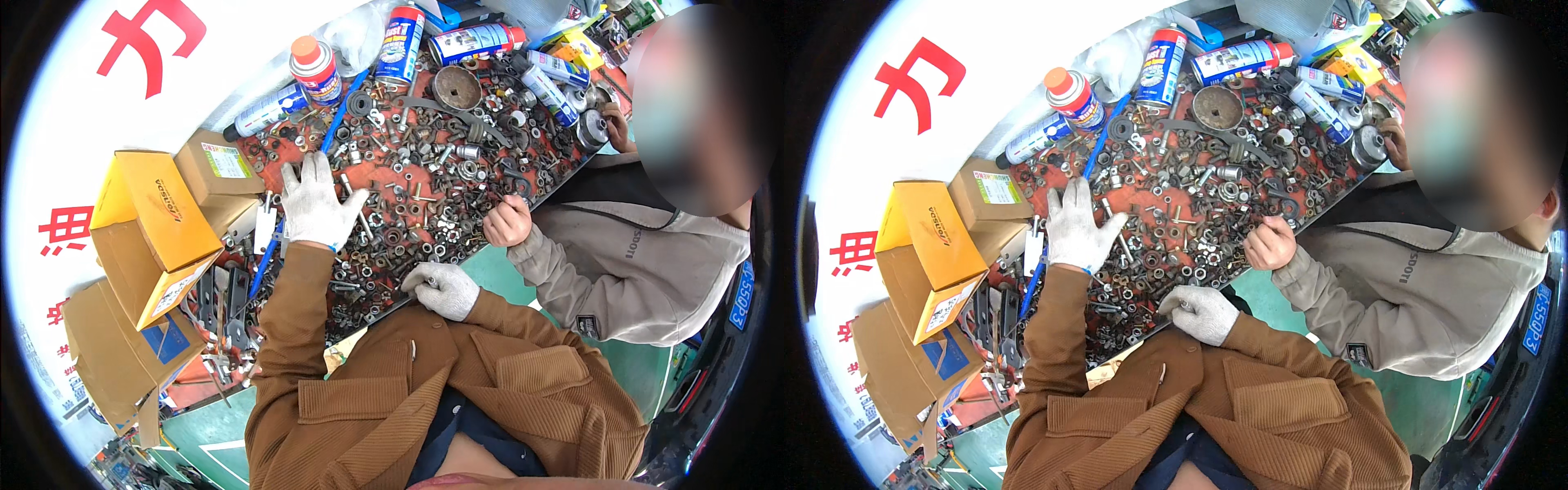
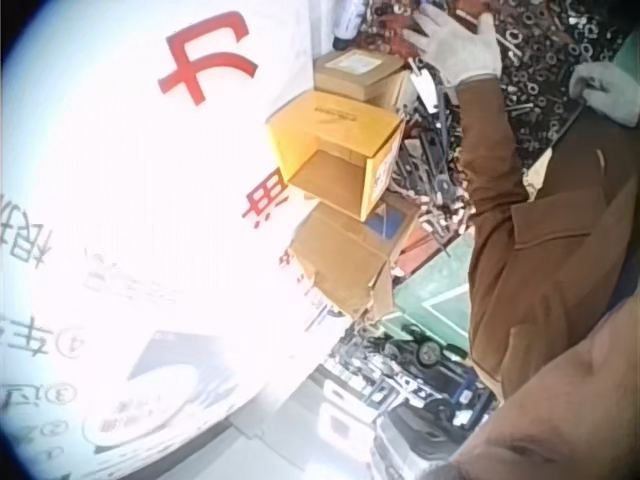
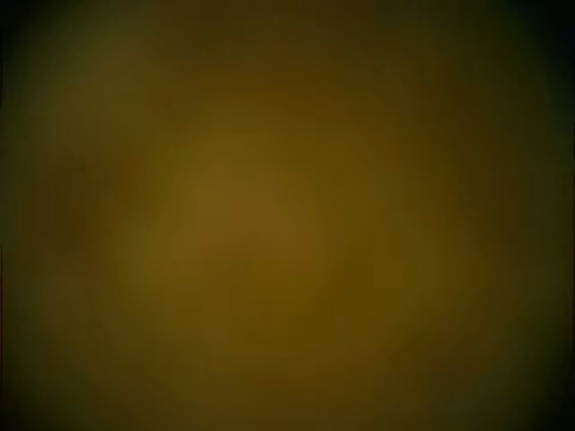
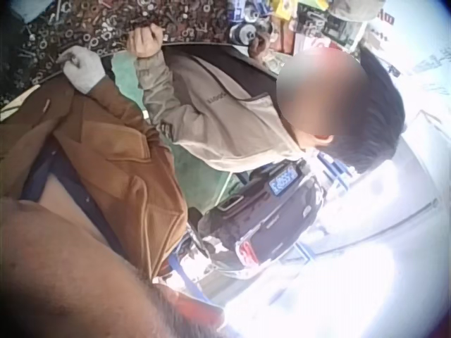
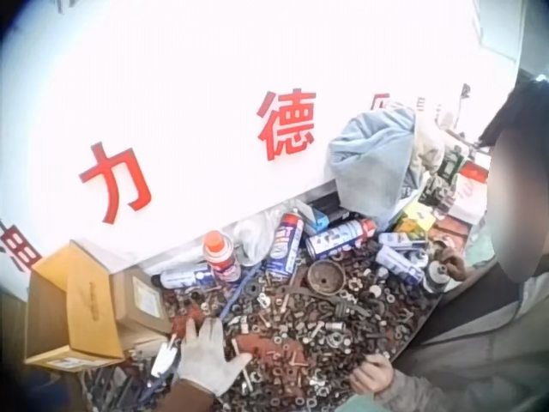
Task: The person selects a bolt from a cluttered parts table, then walks to a car on a lift and uses a wrench to tighten bolts on the wheel. The person handles bolts and a wrench while working on the wheel area.
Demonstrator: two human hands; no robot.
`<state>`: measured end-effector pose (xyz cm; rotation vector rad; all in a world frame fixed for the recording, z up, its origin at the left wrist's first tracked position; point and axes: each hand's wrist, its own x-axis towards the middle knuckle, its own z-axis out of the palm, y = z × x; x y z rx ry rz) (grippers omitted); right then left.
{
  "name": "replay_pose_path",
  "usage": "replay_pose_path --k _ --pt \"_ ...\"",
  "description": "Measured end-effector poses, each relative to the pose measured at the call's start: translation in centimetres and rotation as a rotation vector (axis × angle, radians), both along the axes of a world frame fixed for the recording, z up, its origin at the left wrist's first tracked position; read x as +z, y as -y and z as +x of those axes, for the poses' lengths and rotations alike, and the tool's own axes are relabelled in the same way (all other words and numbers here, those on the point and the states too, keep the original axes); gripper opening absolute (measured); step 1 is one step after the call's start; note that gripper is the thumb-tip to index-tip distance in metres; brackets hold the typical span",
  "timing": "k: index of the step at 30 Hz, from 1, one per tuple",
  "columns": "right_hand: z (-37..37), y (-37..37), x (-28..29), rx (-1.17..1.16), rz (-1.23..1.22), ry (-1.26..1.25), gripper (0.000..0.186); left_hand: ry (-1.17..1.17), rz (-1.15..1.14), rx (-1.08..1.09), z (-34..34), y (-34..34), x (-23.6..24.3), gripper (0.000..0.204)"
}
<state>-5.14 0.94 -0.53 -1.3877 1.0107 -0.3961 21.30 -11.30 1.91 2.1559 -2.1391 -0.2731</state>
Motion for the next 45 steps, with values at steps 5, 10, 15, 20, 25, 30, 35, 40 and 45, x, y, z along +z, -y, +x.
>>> replay_pose_path --k 5,10,15,20,25,30,35,40,45 --pt "-0.1 0.2 0.0 0.024 -0.013 -0.008 0.023 0.025 -0.031 -0.02 -0.1 -0.5 -0.5 0.099" --pt "-0.2 0.0 -0.1 0.0 0.009 0.037 0.023 -0.076 -0.089 -0.017 0.3 -0.7 -1.0 0.085" --pt "-0.3 0.0 -0.1 -0.007 -0.009 0.074 0.022 -0.155 -0.213 -0.056 0.3 -1.1 -1.3 0.071" --pt "-0.3 0.0 -0.7 0.028 -0.081 0.086 0.022 -0.166 -0.267 -0.039 0.2 -1.0 -1.1 0.057" --pt "-0.5 0.1 -0.5 0.029 -0.068 0.091 0.023 -0.102 -0.219 0.04 0.6 -0.7 -1.1 0.043" --pt "-0.6 0.4 -0.1 0.086 -0.053 0.053 0.023 -0.02 -0.234 0.139 3.7 0.0 -0.1 0.038" --pt "-0.7 0.4 0.1 0.062 -0.07 0.101 0.024 -0.002 -0.27 0.152 6.0 0.7 -0.3 0.042" --pt "-0.7 0.5 0.2 0.076 -0.09 0.097 0.024 -0.16 -0.258 -0.078 0.8 3.1 1.6 0.058" --pt "-0.4 -0.2 -1.1 0.031 -0.14 0.152 0.023 -0.003 -0.163 -0.396 -4.9 8.3 -0.1 0.078"
